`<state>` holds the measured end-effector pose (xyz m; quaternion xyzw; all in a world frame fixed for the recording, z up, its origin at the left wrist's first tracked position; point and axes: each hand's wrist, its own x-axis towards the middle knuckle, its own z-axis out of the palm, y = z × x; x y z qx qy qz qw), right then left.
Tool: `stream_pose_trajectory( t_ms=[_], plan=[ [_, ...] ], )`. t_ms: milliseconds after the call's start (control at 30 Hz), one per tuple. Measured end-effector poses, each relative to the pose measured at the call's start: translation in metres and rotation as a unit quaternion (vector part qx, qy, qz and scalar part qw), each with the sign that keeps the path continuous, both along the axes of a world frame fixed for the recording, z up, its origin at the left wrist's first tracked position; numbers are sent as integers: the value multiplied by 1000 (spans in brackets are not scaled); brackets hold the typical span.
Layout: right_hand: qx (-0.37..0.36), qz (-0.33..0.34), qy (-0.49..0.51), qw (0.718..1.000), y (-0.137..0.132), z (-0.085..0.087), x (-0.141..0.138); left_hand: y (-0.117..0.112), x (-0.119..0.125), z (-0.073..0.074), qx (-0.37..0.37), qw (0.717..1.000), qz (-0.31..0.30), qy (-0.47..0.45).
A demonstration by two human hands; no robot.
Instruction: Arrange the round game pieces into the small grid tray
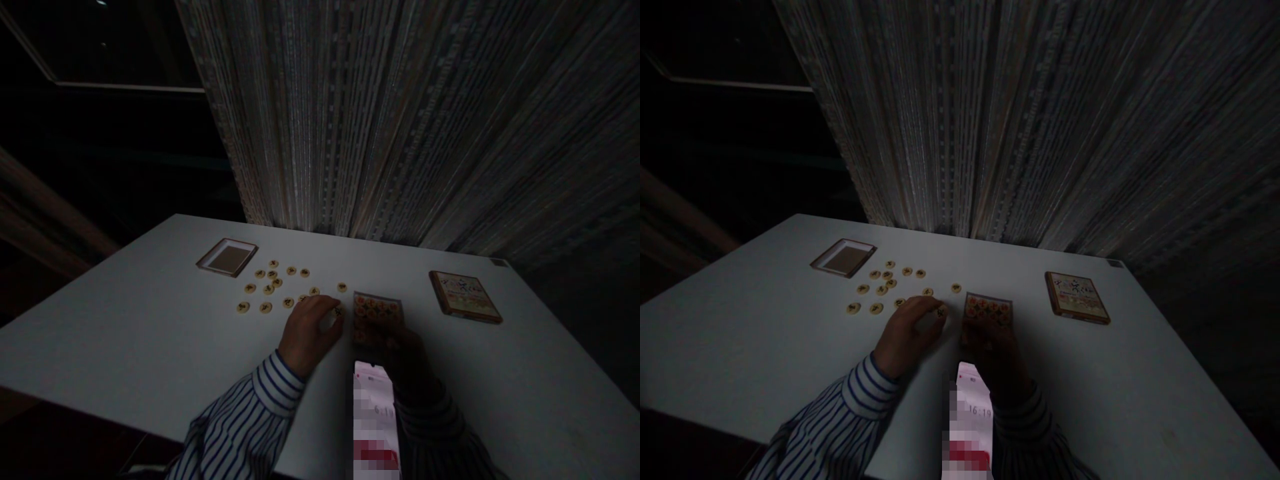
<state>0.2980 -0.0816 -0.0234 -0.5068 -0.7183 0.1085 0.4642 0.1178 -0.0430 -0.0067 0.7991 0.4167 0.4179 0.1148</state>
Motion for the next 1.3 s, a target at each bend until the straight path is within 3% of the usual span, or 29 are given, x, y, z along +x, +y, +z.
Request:
stream_pose_trajectory(
  t_ms=[167, 467, 600, 900, 1133, 1300],
  plan=[
    [0, 10, 21, 1000, 0, 5, 1, 3, 6, 3, 14, 1000, -9, -3],
    [-44, -19, 56, 997, 0, -8, 5, 8, 14, -2, -16, 999, -29, -26],
    [-53, -23, 74, 996, -1, -3, 9, 10, 21, -3, -10, 998, -42, -51],
    [-56, -38, 90, 994, -1, 3, 11, 7, 22, -21, 0, 996, -74, -55],
    [-88, -53, 89, 991, -2, 3, 12, 2, 23, -36, 64, 994, -86, -37],
    [-122, -27, 80, 989, -3, 1, 12, 1, 27, -46, 102, 991, -85, -33]
  ],
)
